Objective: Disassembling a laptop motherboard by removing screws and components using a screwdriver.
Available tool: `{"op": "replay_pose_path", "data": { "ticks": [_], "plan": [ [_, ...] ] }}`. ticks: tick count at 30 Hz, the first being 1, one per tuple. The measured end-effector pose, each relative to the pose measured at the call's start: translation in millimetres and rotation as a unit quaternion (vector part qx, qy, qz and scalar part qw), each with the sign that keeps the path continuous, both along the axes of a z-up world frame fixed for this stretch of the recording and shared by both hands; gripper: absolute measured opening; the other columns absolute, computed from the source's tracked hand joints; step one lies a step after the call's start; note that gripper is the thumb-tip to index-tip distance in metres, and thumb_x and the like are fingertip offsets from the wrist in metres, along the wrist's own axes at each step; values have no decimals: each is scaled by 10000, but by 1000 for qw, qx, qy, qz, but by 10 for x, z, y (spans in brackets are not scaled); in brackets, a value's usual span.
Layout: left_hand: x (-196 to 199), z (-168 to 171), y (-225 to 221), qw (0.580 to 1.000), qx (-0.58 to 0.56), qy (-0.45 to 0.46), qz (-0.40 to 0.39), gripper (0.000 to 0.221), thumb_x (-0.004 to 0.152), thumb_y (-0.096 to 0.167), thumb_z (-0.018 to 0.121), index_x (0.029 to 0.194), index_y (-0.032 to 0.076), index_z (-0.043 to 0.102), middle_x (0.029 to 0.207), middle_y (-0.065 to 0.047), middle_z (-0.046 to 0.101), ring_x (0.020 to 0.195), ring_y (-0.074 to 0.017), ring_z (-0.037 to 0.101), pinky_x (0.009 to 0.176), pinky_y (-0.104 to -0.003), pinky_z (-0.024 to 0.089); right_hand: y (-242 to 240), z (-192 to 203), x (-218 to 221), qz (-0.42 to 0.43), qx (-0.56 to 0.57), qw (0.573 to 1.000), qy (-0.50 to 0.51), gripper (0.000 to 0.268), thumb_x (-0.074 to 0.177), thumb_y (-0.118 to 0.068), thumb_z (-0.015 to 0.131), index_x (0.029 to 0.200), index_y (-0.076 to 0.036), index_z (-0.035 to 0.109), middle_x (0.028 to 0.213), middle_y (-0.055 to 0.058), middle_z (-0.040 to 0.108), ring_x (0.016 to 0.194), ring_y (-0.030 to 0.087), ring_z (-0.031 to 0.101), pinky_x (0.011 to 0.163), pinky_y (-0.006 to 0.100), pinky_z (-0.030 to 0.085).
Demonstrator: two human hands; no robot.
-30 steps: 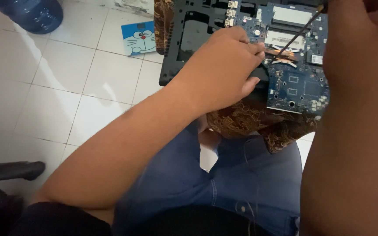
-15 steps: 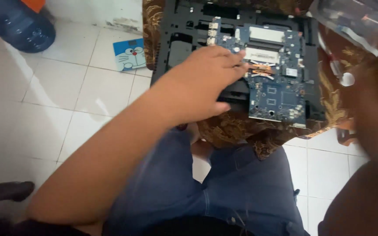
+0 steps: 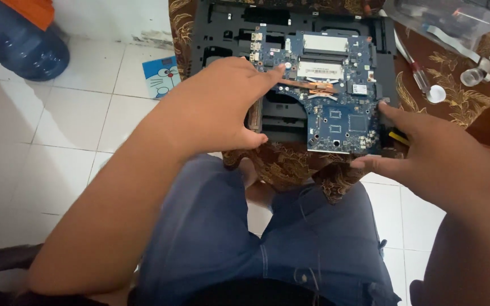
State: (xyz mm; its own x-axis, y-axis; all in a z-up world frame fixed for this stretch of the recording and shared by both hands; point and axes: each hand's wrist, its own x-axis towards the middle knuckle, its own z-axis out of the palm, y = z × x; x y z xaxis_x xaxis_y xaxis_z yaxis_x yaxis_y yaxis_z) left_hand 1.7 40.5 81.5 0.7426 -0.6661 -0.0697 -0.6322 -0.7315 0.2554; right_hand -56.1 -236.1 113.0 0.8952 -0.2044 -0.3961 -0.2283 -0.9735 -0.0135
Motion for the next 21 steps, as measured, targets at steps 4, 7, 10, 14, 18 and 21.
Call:
{"op": "replay_pose_path", "data": {
  "ticks": [4, 7, 10, 14, 18, 21],
  "plan": [
    [7, -35, 18, 1000, -12, -6, 4, 1121, 771, 496, 878, 1645, 90, 305, 1120, -116, 652, 1226, -356, 492, 961, -462, 438, 47, 31, 5, -19, 26, 999, 2, 1130, 666, -562, 850, 1637, -289, 339, 1612, 45, 441, 1413, 313, 499, 1035, 515, 482],
    [38, -164, 32, 999, -10, -40, -10, 1149, 784, 549, 859, 1648, 99, 251, 1385, -185, 564, 1394, -402, 380, 1099, -484, 333, 36, 6, 17, -11, 22, 1000, 1, 1125, 680, -560, 846, 1633, -265, 327, 1634, 32, 409, 1461, 308, 442, 1082, 523, 457],
    [13, -56, 11, 1000, -2, 13, 6, 1085, 837, 501, 784, 1666, 111, 203, 1224, -132, 671, 1474, -398, 298, 1127, -511, 328, 47, 22, 14, -10, 10, 1000, 6, 1116, 685, -597, 822, 1637, -281, 332, 1601, 24, 459, 1416, 309, 499, 1037, 512, 494],
    [-14, 25, -1, 999, -21, 39, 2, 1083, 850, 434, 765, 1666, 96, 139, 934, -48, 743, 1434, -344, 340, 1199, -488, 250, 16, 7, 9, 4, 24, 1000, -2, 1096, 700, -573, 818, 1631, -245, 340, 1606, 34, 453, 1413, 295, 501, 1043, 513, 487],
    [-32, 77, 44, 997, -5, 60, 51, 1227, 764, 538, 900, 1666, 223, 130, 1631, -161, 287, 1540, -441, 91, 1134, -600, 244, 22, 9, 6, 1, 34, 999, -9, 1079, 679, -569, 835, 1604, -249, 381, 1602, 32, 459, 1406, 321, 511, 1058, 539, 481],
    [-15, 7, 121, 998, -11, 7, 59, 1274, 687, 657, 925, 1634, 180, 218, 1629, -132, 311, 1518, -413, 148, 1175, -594, 156, 75, 61, -7, -5, 32, 999, -11, 1035, 693, -560, 833, 1588, -259, 410, 1588, 22, 481, 1395, 329, 525, 1036, 556, 497]
  ]
}}
